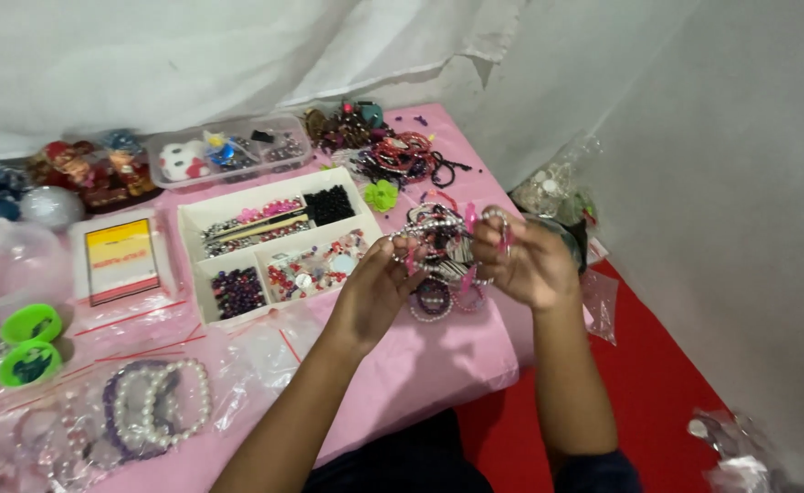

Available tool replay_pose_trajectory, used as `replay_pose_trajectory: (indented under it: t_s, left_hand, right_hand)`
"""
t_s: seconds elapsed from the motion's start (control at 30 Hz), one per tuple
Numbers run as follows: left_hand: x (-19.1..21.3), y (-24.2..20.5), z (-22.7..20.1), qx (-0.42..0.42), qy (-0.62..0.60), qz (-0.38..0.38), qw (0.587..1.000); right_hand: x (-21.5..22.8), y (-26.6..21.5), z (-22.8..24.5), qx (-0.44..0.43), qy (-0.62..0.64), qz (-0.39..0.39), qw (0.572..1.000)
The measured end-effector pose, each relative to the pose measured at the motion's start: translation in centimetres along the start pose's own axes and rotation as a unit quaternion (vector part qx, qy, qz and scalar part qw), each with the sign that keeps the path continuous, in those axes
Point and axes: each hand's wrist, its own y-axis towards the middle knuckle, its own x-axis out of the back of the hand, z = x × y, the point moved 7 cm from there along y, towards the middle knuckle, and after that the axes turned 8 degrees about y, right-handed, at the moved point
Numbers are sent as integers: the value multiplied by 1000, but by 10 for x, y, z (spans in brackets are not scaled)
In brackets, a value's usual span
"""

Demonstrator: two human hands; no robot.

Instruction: The person is organizing and packing various handmade beaded jewelry items, such as bracelets and necklaces, into individual small plastic bags on a pink-covered table.

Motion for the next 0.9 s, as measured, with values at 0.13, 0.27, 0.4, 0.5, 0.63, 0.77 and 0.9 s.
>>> replay_pose_trajectory:
  t_s: [0.13, 0.27, 0.4, 0.5, 0.63, 0.77, 0.9]
  left_hand:
    - [-9, -8, -17, -6, -85, 1, 996]
    - [-17, -40, -51, -17, -68, 6, 998]
    - [-25, -84, -85, -54, 45, 53, 996]
    - [-24, -113, -103, -97, 105, 62, 988]
    - [-18, -148, -122, -64, 215, -20, 974]
    - [19, -171, -117, 40, 330, -153, 931]
    - [38, -183, -121, 19, 355, -184, 916]
  right_hand:
    - [-22, -3, -34, 15, 38, -23, 999]
    - [-2, -2, -57, 31, 78, -40, 996]
    - [-16, 3, -94, 5, 81, -43, 996]
    - [-21, 5, -126, -56, 134, -32, 989]
    - [-69, 2, -146, -105, 199, -21, 974]
    - [-106, 0, -122, 31, -78, 52, 995]
    - [-132, -5, -101, 111, -448, 28, 887]
